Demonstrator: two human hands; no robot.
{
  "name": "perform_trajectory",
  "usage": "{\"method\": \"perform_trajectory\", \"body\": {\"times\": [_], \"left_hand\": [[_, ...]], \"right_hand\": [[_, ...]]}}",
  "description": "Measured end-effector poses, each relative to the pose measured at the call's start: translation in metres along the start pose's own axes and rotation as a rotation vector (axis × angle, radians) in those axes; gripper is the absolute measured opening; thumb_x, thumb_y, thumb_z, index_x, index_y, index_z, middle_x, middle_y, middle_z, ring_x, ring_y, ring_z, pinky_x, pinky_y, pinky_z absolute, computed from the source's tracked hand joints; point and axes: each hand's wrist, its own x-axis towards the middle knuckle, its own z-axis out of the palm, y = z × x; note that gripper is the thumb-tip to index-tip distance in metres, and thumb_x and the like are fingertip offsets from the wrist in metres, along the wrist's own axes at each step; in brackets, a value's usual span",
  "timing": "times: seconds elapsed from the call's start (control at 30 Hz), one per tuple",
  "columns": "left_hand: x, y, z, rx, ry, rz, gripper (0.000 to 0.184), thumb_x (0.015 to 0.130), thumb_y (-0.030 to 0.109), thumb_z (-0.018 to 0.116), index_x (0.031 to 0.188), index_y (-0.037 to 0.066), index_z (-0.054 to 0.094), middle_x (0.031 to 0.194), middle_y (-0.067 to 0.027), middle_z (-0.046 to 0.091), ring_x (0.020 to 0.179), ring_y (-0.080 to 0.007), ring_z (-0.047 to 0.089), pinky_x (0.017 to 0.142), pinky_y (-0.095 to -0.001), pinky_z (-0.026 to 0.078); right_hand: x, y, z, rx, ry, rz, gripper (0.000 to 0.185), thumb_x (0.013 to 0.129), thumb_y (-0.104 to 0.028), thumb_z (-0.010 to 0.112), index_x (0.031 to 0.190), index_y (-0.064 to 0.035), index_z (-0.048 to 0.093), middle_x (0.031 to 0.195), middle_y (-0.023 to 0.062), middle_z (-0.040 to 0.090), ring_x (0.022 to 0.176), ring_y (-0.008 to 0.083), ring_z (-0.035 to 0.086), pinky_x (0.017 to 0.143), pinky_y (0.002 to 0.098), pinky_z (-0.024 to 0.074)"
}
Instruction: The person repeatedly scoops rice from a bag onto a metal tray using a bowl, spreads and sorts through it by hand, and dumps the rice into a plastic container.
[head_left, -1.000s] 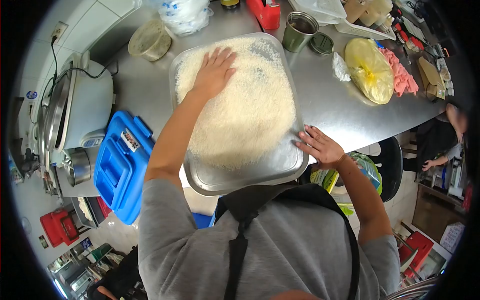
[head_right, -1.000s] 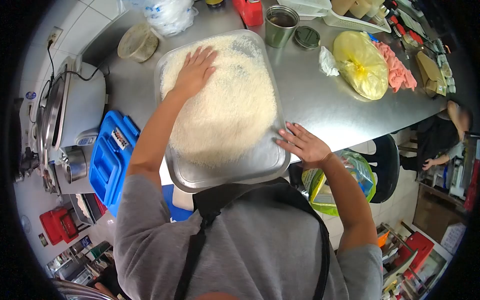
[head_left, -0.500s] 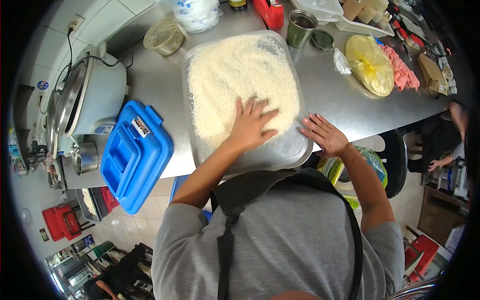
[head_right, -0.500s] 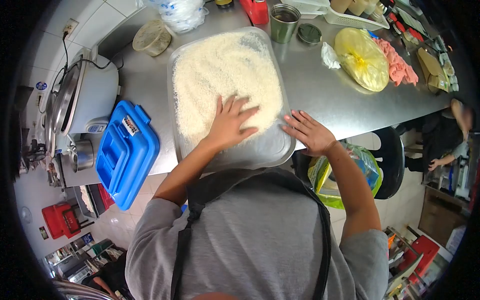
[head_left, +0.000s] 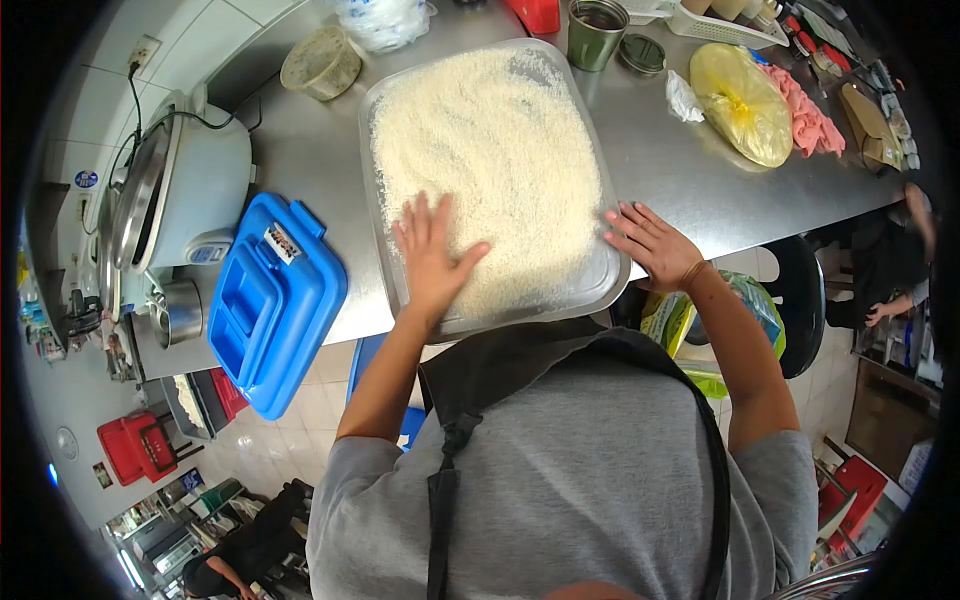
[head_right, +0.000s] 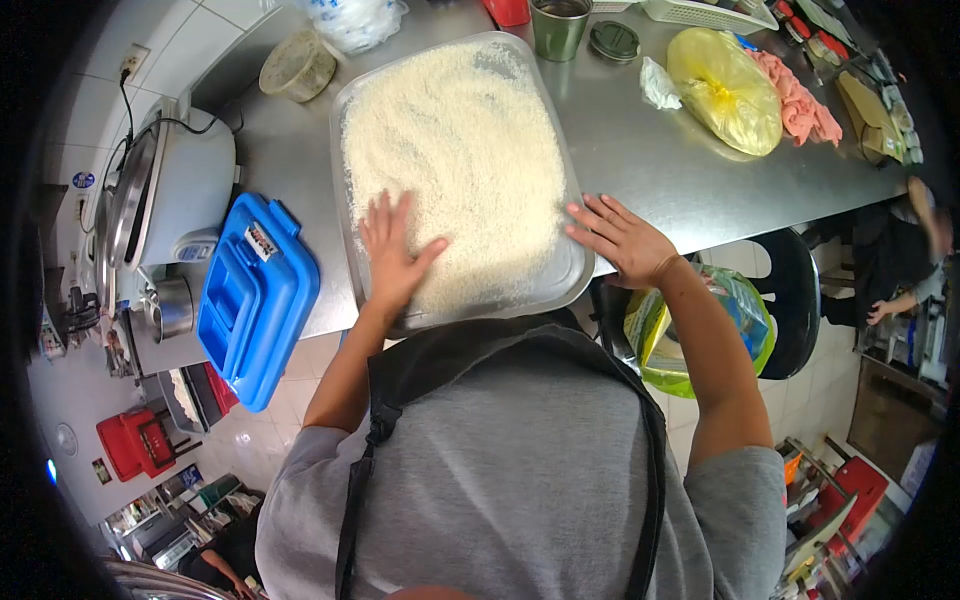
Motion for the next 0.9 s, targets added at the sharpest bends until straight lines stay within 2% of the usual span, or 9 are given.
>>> {"method": "perform_trajectory", "body": {"times": [0.13,0.2,0.23,0.3,0.33,0.43,0.47,0.67,0.9], "left_hand": [[0.003,0.036,0.023,-0.003,-0.060,0.088,0.079,0.083,0.058,0.070,0.147,0.019,0.046,0.161,-0.0152,0.025,0.149,-0.0446,0.013,0.119,-0.0609,0.005],[0.003,0.060,0.029,0.028,-0.113,0.238,0.075,0.085,0.058,0.067,0.147,0.022,0.047,0.161,-0.0136,0.026,0.149,-0.0442,0.013,0.117,-0.0666,0.002],[0.005,0.069,0.033,0.028,-0.112,0.235,0.075,0.085,0.058,0.067,0.147,0.022,0.047,0.161,-0.0136,0.026,0.149,-0.0442,0.013,0.117,-0.0666,0.002],[0.015,0.085,0.042,0.063,-0.185,0.423,0.069,0.088,0.055,0.063,0.147,0.025,0.047,0.161,-0.0118,0.027,0.150,-0.0435,0.014,0.114,-0.0716,0.000],[0.023,0.092,0.045,0.057,-0.200,0.472,0.059,0.092,0.048,0.059,0.146,0.026,0.049,0.159,-0.0089,0.030,0.150,-0.0410,0.015,0.112,-0.0736,0.000],[0.054,0.097,0.060,0.145,-0.175,0.556,0.051,0.095,0.042,0.057,0.143,0.027,0.053,0.157,-0.0054,0.035,0.150,-0.0384,0.016,0.113,-0.0735,0.001],[0.065,0.097,0.064,0.152,-0.152,0.553,0.044,0.095,0.037,0.057,0.138,0.027,0.057,0.156,-0.0029,0.038,0.149,-0.0369,0.019,0.114,-0.0736,0.003],[0.115,0.064,0.060,0.278,-0.081,0.432,0.038,0.096,0.037,0.056,0.133,0.029,0.061,0.150,-0.0033,0.045,0.145,-0.0360,0.031,0.116,-0.0697,0.009],[0.085,0.006,0.019,0.259,-0.029,0.206,0.039,0.095,0.038,0.058,0.132,0.027,0.062,0.148,-0.0100,0.048,0.142,-0.0394,0.034,0.114,-0.0677,0.015]], "right_hand": [[0.000,0.000,0.000,-0.003,-0.019,0.010,0.120,0.054,-0.025,0.090,0.155,-0.0150,0.027,0.163,0.0094,0.024,0.149,0.0323,0.025,0.124,0.0465,0.0194],[0.001,0.000,0.000,0.005,-0.004,0.008,0.119,0.053,-0.026,0.090,0.155,-0.0147,0.028,0.162,0.0100,0.025,0.149,0.0326,0.026,0.124,0.0467,0.0198],[0.001,-0.001,0.000,0.005,-0.005,0.005,0.119,0.053,-0.026,0.090,0.155,-0.0147,0.028,0.162,0.0100,0.025,0.149,0.0326,0.026,0.124,0.0467,0.0198],[0.001,-0.002,-0.003,0.006,0.001,0.005,0.119,0.053,-0.026,0.090,0.154,-0.0144,0.029,0.162,0.0103,0.026,0.148,0.0327,0.027,0.124,0.0470,0.0202],[0.001,-0.002,-0.003,0.006,-0.002,0.004,0.119,0.053,-0.026,0.090,0.154,-0.0144,0.029,0.162,0.0103,0.026,0.148,0.0327,0.027,0.124,0.0470,0.0202],[0.002,-0.002,-0.003,0.013,-0.004,0.013,0.117,0.052,-0.027,0.090,0.153,-0.0132,0.031,0.161,0.0104,0.027,0.148,0.0327,0.027,0.124,0.0472,0.0206],[0.001,-0.001,-0.001,0.013,0.003,0.015,0.117,0.052,-0.027,0.090,0.153,-0.0126,0.032,0.161,0.0104,0.027,0.148,0.0328,0.027,0.124,0.0473,0.0207],[0.001,-0.001,-0.001,0.025,0.007,0.018,0.117,0.050,-0.025,0.090,0.151,-0.0112,0.034,0.161,0.0108,0.028,0.147,0.0333,0.028,0.124,0.0474,0.0214],[0.002,-0.001,-0.003,0.025,0.009,0.021,0.118,0.051,-0.023,0.091,0.152,-0.0113,0.031,0.161,0.0114,0.028,0.147,0.0336,0.029,0.123,0.0465,0.0220]]}}
